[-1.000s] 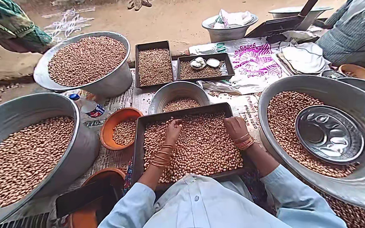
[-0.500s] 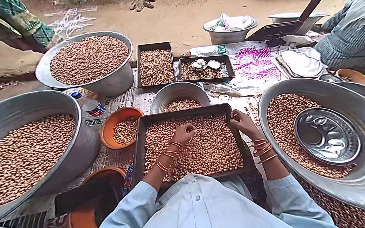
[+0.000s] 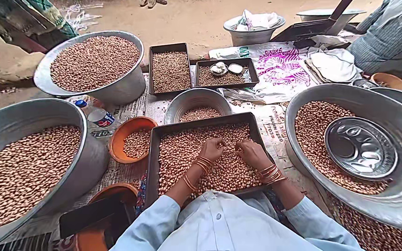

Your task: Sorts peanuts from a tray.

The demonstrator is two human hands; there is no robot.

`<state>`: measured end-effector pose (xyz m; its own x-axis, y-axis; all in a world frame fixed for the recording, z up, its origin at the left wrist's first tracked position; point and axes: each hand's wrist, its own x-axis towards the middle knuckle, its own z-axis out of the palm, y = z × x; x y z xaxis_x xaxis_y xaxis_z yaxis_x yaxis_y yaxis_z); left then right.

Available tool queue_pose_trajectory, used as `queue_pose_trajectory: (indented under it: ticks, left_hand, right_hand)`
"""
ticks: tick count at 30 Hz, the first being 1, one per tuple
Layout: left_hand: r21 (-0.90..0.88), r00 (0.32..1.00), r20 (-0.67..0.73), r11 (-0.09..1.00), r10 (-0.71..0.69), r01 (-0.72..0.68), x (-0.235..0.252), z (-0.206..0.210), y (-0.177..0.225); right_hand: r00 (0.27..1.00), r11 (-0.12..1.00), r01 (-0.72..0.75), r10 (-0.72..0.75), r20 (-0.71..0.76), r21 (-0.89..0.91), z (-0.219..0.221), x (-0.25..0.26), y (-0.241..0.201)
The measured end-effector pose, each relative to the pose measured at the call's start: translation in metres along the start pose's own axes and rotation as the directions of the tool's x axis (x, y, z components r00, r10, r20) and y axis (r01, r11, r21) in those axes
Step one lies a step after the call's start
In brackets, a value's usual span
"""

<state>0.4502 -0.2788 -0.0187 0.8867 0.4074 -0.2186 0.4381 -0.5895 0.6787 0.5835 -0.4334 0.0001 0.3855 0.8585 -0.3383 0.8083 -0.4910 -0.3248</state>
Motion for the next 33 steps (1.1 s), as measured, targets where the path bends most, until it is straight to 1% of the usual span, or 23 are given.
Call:
queue_pose_trajectory:
  ticks: [2,3,5,7,8,9,10,13,15,17,19,20,21,22,23,24,26,28,29,30,31,32,33]
  left_hand:
    - [-0.011,0.999,-0.017,1.0,-0.027,0.027,0.0,-0.008,0.0]
    - [0.007,1.0,-0.01,1.0,-0.022,0.022,0.0,-0.008,0.001]
    - [0.07,1.0,0.022,0.998,0.002,-0.003,-0.001,-0.001,0.006]
    - [0.155,0.996,0.088,0.988,-0.022,0.008,-0.002,0.008,0.014]
    - [0.177,0.994,0.109,0.984,-0.033,0.013,-0.002,0.013,0.015]
    - [0.189,0.992,0.12,0.982,-0.039,0.015,-0.001,0.017,0.016]
    - [0.196,0.991,0.127,0.98,-0.041,0.015,0.0,0.018,0.016]
    - [0.179,0.994,0.103,0.984,-0.04,0.021,-0.002,0.006,0.01]
    - [0.155,0.998,-0.013,0.986,-0.063,0.064,-0.009,-0.019,-0.001]
    - [0.18,0.968,-0.208,0.967,-0.14,0.178,-0.022,-0.058,-0.015]
    - [0.26,0.878,-0.461,0.926,-0.131,0.275,-0.038,-0.099,-0.036]
    - [0.318,0.814,-0.576,0.895,-0.08,0.313,-0.046,-0.115,-0.049]
    - [0.36,0.758,-0.651,0.869,-0.027,0.34,-0.052,-0.129,-0.058]
    - [0.386,0.723,-0.691,0.854,0.017,0.348,-0.057,-0.138,-0.061]
    - [0.398,0.71,-0.703,0.853,0.047,0.337,-0.058,-0.141,-0.06]
    - [0.4,0.721,-0.689,0.866,0.07,0.299,-0.055,-0.136,-0.055]
    - [0.38,0.806,-0.587,0.907,0.083,0.183,-0.043,-0.112,-0.041]
    - [0.344,0.915,-0.4,0.934,0.052,0.097,-0.029,-0.084,-0.029]
    - [0.345,0.955,-0.297,0.933,0.007,0.101,-0.023,-0.072,-0.025]
    - [0.366,0.978,-0.206,0.924,-0.034,0.109,-0.018,-0.061,-0.022]
    - [0.388,0.989,-0.132,0.915,-0.065,0.112,-0.014,-0.053,-0.022]
    - [0.411,0.993,-0.079,0.905,-0.087,0.112,-0.009,-0.045,-0.024]
    - [0.431,0.993,-0.042,0.895,-0.109,0.117,-0.006,-0.039,-0.026]
  right_hand:
    - [1.0,0.998,-0.01,0.009,0.015,0.054,-0.002,0.0,0.004]
    - [1.0,0.993,-0.002,0.002,-0.001,0.118,-0.005,0.0,0.007]
    - [0.991,0.943,0.057,-0.014,-0.131,0.329,-0.009,0.0,0.015]
    - [0.959,0.844,0.094,0.065,-0.275,0.527,-0.01,0.001,0.018]
    - [0.95,0.819,0.1,0.091,-0.299,0.565,-0.012,0.002,0.018]
    - [0.948,0.826,0.088,0.101,-0.3,0.556,-0.014,0.004,0.016]
    - [0.957,0.861,0.06,0.095,-0.275,0.505,-0.014,0.005,0.013]
    - [0.993,0.971,0.0,0.028,-0.114,0.241,-0.013,0.012,0.002]
    - [0.999,0.993,-0.016,0.021,-0.039,0.114,-0.01,0.015,-0.007]
    - [1.0,0.999,-0.028,0.028,-0.005,0.043,-0.006,0.017,-0.012]
    - [1.0,0.999,-0.029,0.029,-0.005,0.019,-0.003,0.018,-0.011]
    - [0.999,0.999,-0.033,0.033,-0.004,0.014,-0.003,0.018,-0.011]
    - [0.999,0.999,-0.04,0.04,0.001,0.013,-0.002,0.018,-0.011]
    - [0.999,0.999,-0.046,0.046,0.007,0.012,-0.002,0.019,-0.011]
    - [0.999,0.999,-0.052,0.051,0.014,0.017,-0.001,0.021,-0.01]
    - [0.998,0.998,-0.054,0.053,0.023,0.031,-0.001,0.022,-0.01]
    - [0.999,0.994,-0.041,0.037,0.04,0.103,-0.001,0.022,-0.006]
    - [0.999,0.972,0.0,-0.008,0.031,0.235,-0.006,0.019,0.0]
    - [0.999,0.937,0.032,-0.037,0.008,0.348,-0.008,0.016,0.005]
    - [0.998,0.864,0.069,-0.059,-0.037,0.499,-0.008,0.012,0.011]
    - [0.994,0.729,0.106,-0.067,-0.083,0.676,-0.009,0.007,0.017]
    - [0.991,0.543,0.136,-0.06,-0.123,0.828,-0.01,0.001,0.022]
    - [0.988,0.352,0.154,-0.034,-0.151,0.923,-0.012,-0.004,0.025]
